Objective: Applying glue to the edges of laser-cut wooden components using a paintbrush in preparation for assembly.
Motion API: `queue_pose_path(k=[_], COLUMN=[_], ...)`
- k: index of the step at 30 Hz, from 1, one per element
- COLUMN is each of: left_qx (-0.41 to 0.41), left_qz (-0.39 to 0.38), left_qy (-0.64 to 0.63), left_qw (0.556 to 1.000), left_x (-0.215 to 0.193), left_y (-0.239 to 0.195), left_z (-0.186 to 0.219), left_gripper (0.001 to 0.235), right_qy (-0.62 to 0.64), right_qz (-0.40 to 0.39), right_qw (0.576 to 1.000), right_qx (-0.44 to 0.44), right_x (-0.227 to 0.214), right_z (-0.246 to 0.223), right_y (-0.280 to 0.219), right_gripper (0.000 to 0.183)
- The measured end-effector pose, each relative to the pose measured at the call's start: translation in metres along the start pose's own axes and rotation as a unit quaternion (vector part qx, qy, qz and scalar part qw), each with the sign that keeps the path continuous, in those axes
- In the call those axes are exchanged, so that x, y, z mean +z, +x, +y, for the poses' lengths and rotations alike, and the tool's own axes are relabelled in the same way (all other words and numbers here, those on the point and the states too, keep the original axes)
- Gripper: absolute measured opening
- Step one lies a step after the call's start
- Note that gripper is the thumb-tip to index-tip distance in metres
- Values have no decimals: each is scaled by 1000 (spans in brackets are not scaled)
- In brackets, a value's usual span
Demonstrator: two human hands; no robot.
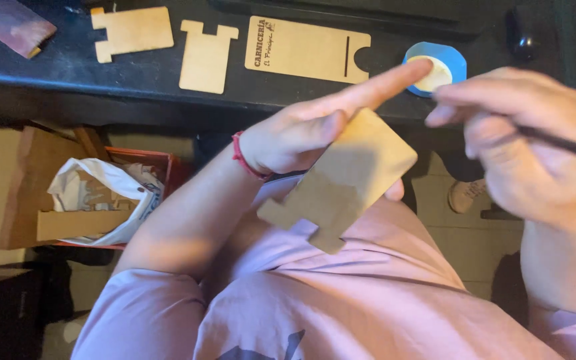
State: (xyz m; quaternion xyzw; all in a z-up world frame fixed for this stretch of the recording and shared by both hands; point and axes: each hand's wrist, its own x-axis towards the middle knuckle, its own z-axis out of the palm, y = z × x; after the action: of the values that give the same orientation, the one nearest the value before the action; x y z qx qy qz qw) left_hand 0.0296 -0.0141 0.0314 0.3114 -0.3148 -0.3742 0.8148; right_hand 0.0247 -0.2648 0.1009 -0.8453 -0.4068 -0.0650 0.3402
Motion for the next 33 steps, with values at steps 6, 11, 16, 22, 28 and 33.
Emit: queue_pose_path(k=[6, 11, 16, 22, 28, 33], left_qx=[-61, -24, 161, 241, 262, 254], left_qz=[132, 134, 192, 190, 175, 142], left_qy=[193, 118, 268, 224, 294, 264], left_qw=[970, 984, 930, 925, 902, 920], left_x=[28, 12, -14, -20, -27, -31], left_y=[6, 10, 2, -2, -1, -2], left_z=[25, 9, -24, -44, -38, -36], left_gripper=[80, 77, 68, 99, 90, 78], right_qy=[88, 192, 423, 470, 497, 516], right_qz=[-59, 13, 242, 276, 269, 238], right_qw=[987, 967, 843, 811, 791, 790], right_qx=[124, 168, 227, 213, 236, 231], right_x=[21, 37, 46, 61, 76, 86], right_z=[9, 15, 28, 19, 19, 31], right_y=[0, -6, -13, -19, -21, -26], right_gripper=[19, 30, 29, 25, 27, 23])
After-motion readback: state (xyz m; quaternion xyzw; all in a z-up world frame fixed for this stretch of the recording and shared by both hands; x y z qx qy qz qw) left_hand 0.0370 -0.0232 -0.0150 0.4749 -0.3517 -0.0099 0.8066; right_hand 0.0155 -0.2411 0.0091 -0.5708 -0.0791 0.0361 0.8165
